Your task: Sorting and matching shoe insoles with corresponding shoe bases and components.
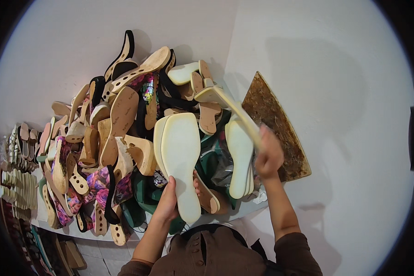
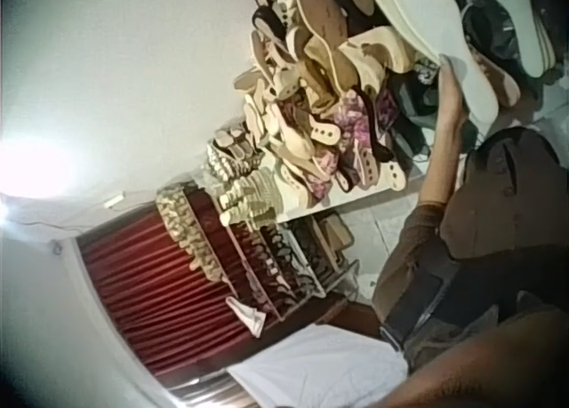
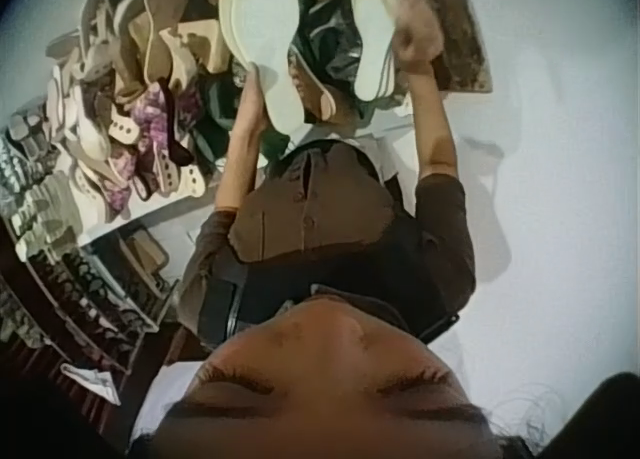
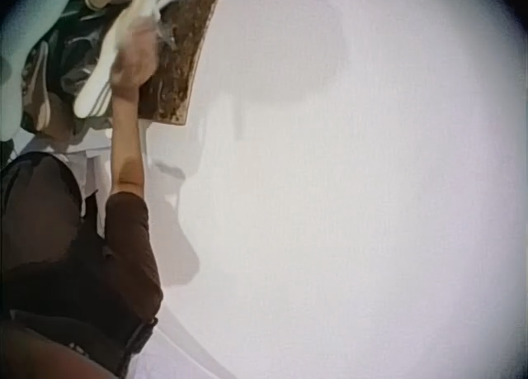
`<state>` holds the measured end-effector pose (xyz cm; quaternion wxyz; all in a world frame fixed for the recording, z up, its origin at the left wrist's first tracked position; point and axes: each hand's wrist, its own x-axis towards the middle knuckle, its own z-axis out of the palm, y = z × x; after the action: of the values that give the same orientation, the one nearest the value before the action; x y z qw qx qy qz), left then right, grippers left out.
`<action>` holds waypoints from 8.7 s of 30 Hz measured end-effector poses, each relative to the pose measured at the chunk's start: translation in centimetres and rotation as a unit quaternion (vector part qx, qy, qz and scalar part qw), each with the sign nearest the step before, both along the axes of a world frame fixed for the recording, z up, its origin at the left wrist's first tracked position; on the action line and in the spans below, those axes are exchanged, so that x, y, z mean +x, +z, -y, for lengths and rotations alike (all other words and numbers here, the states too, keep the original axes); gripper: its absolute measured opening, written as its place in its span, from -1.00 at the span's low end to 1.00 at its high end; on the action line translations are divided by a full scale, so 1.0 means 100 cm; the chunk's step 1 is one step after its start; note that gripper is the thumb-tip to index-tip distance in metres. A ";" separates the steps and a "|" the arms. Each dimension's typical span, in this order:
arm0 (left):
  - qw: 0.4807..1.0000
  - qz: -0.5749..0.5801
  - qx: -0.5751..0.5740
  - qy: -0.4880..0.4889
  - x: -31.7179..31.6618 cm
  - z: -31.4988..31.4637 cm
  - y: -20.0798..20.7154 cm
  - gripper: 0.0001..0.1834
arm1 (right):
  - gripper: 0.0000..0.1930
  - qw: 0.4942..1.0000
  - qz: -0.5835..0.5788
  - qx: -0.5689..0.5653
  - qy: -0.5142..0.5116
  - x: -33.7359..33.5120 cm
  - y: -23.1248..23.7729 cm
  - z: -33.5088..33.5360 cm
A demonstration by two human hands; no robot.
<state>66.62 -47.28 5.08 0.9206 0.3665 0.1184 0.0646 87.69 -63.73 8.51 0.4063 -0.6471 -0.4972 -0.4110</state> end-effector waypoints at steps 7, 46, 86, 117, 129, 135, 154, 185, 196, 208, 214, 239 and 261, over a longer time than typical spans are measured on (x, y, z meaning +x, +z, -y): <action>1.000 -0.007 0.000 -0.009 0.003 0.004 -0.004 -0.27 | -0.80 0.920 0.052 -0.387 0.024 -0.049 -0.069 0.041; 0.997 -0.050 0.050 0.037 -0.014 0.007 0.002 -0.28 | -0.22 0.869 -0.494 0.028 0.014 -0.046 -0.103 -0.016; 0.821 -0.065 0.101 0.559 -0.290 -0.031 0.048 -0.67 | -0.15 0.416 -0.675 -0.232 0.564 -0.344 0.018 -0.175; 0.655 -0.070 0.083 0.748 -0.719 -0.367 0.019 -0.50 | -0.17 0.356 -0.442 -0.454 0.687 -0.798 -0.002 -0.594; 0.754 0.143 0.095 0.634 -0.820 -0.464 0.030 -0.39 | -0.21 0.206 -0.405 -0.532 0.714 -0.871 0.003 -0.713; 0.754 0.179 0.149 0.614 -0.869 -0.540 0.078 -0.42 | -0.16 0.365 -0.342 -0.495 0.710 -0.888 0.107 -0.773; 0.729 0.096 0.115 0.668 -0.897 -0.636 0.064 -0.44 | -0.16 0.761 -0.027 -0.583 0.283 -0.839 0.168 -1.004; 0.740 0.080 0.074 0.664 -0.900 -0.633 0.045 -0.44 | 0.04 0.767 -0.023 -0.585 0.265 -0.842 0.174 -0.994; 0.710 0.119 0.105 0.686 -0.888 -0.645 0.045 -0.51 | -0.42 0.857 -0.007 -0.209 0.472 -0.899 0.154 -0.901; 0.694 0.049 0.120 0.708 -0.866 -0.647 0.070 -0.27 | -0.28 0.699 -0.019 -0.399 0.593 -0.940 0.105 -0.822; 0.721 0.298 0.132 0.611 -0.885 -0.669 0.099 0.00 | -0.41 0.725 0.023 -0.349 0.594 -0.921 0.120 -0.821; 0.601 -0.173 0.478 0.617 -0.912 -0.825 0.145 -0.49 | -0.48 0.822 -0.071 -0.357 0.437 -0.871 0.155 -0.887; 0.547 -0.172 0.521 0.632 -0.915 -0.816 0.135 -0.56 | -0.39 0.835 -0.065 -0.345 0.423 -0.869 0.157 -0.876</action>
<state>-24.92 34.32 18.59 0.2518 0.6166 0.4211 0.6157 0.82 23.88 24.20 0.3224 -0.4973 -0.8043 0.0423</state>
